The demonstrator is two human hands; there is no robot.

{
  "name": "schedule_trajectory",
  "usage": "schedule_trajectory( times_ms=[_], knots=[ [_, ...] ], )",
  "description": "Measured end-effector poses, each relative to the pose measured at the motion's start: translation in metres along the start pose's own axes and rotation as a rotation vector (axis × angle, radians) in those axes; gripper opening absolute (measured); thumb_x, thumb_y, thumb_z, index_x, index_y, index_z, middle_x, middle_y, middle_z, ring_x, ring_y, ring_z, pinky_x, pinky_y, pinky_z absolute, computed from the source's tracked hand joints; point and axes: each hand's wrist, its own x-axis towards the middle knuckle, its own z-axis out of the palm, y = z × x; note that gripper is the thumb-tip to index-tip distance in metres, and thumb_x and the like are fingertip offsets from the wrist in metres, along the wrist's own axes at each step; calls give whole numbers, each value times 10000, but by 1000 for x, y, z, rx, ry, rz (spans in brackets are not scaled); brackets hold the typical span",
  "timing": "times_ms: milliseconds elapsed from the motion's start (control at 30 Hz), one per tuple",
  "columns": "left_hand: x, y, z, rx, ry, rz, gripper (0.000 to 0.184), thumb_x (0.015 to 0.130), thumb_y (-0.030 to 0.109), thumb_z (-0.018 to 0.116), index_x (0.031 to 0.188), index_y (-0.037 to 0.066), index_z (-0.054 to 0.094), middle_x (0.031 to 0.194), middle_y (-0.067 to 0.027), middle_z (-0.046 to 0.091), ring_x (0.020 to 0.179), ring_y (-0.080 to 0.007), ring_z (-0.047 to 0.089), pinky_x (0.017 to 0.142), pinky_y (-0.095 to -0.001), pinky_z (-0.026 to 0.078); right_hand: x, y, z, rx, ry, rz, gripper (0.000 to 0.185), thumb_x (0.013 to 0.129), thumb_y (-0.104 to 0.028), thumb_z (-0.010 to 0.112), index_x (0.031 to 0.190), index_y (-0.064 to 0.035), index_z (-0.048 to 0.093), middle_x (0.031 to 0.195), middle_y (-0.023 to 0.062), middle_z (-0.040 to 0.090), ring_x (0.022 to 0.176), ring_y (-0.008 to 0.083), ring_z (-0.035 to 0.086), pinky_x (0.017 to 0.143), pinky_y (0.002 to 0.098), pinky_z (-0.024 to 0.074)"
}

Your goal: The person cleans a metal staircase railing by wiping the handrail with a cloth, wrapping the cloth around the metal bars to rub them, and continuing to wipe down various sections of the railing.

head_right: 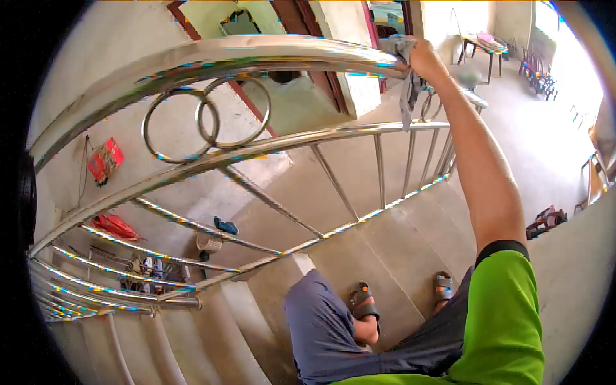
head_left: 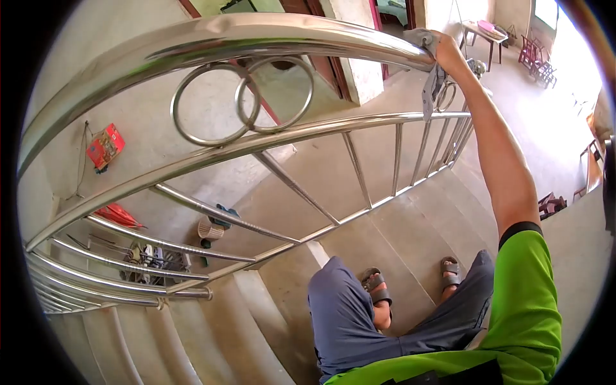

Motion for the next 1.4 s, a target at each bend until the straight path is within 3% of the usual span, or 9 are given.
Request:
schedule_trajectory(
  times_ms=[267, 333, 533, 733, 1067, 1133, 1233, 1300, 1400],
  knots=[
    [2, -20, -10, -34, -55, 36, 169, 797, 183, 600, 863, 42, 665, 820, -211, 642, 766, -274, 646, 684, -391, 505, -102, -68, 25, -167, 576, -353, 308, 789, 37, 527, 1083, -9, 607, 957, 145, 657, 888, 241, 646, 790, 329, 490],
    [1, -26, -13, -40, -80, 41, 169, 797, 182, 599, 863, 41, 665, 819, -211, 642, 765, -273, 646, 683, -390, 504, -141, -112, 52, 161, 525, -223, 365, 735, 88, 513, 1077, -9, 593, 967, 140, 633, 914, 269, 633, 821, 323, 479],
    [-1, -49, -16, -13, -219, 83, 170, 796, 179, 599, 863, 37, 664, 817, -213, 641, 761, -270, 645, 681, -388, 504, -187, -181, 133, 78, 80, -566, 445, 734, -22, 652, 1174, -27, 585, 1078, 130, 610, 1033, 262, 592, 926, 339, 452],
    [-11, -95, -32, 20, -546, 171, 170, 796, 176, 598, 863, 34, 662, 814, -215, 639, 757, -267, 644, 678, -387, 503, -196, -164, 133, -52, 114, -435, 378, 787, -25, 526, 1157, -5, 600, 1077, 173, 592, 1040, 318, 576, 946, 361, 435],
    [-9, -144, -54, 93, -974, 317, 170, 795, 171, 597, 862, 28, 660, 809, -217, 637, 751, -261, 643, 674, -383, 501, -203, -161, 120, -60, 103, 50, 345, 813, -73, 647, 1154, -55, 603, 1038, 155, 536, 901, 325, 581, 815, 391, 490],
    [2, -140, -53, 140, -1027, 349, 170, 795, 170, 597, 862, 26, 660, 808, -218, 636, 749, -260, 642, 673, -383, 501, -214, -185, 133, -200, 138, -138, 363, 800, -40, 645, 1158, -53, 585, 1059, 157, 508, 894, 310, 570, 817, 388, 481],
    [22, -129, -49, 303, -1038, 433, 170, 795, 168, 596, 862, 25, 659, 806, -219, 636, 747, -259, 642, 672, -382, 500, -226, -229, 148, -35, 154, -299, 346, 822, 1, 565, 1164, -56, 570, 1068, 157, 515, 976, 308, 553, 853, 377, 459],
    [9, -104, -54, 500, -763, 593, 205, 788, 156, 595, 894, -13, 646, 809, -206, 644, 728, -252, 613, 679, -359, 495, -222, -230, 154, 50, 103, -279, 358, 822, 7, 560, 1173, -60, 569, 1077, 155, 518, 988, 310, 550, 858, 377, 458],
    [-13, -30, -84, 294, -764, 474, 213, 872, 203, 590, 989, 36, 655, 828, -176, 671, 710, -347, 645, 657, -422, 515, -205, -195, 153, -33, 143, -365, 456, 722, 45, 648, 1163, -39, 575, 1060, 129, 544, 982, 258, 583, 873, 313, 463]
  ],
)
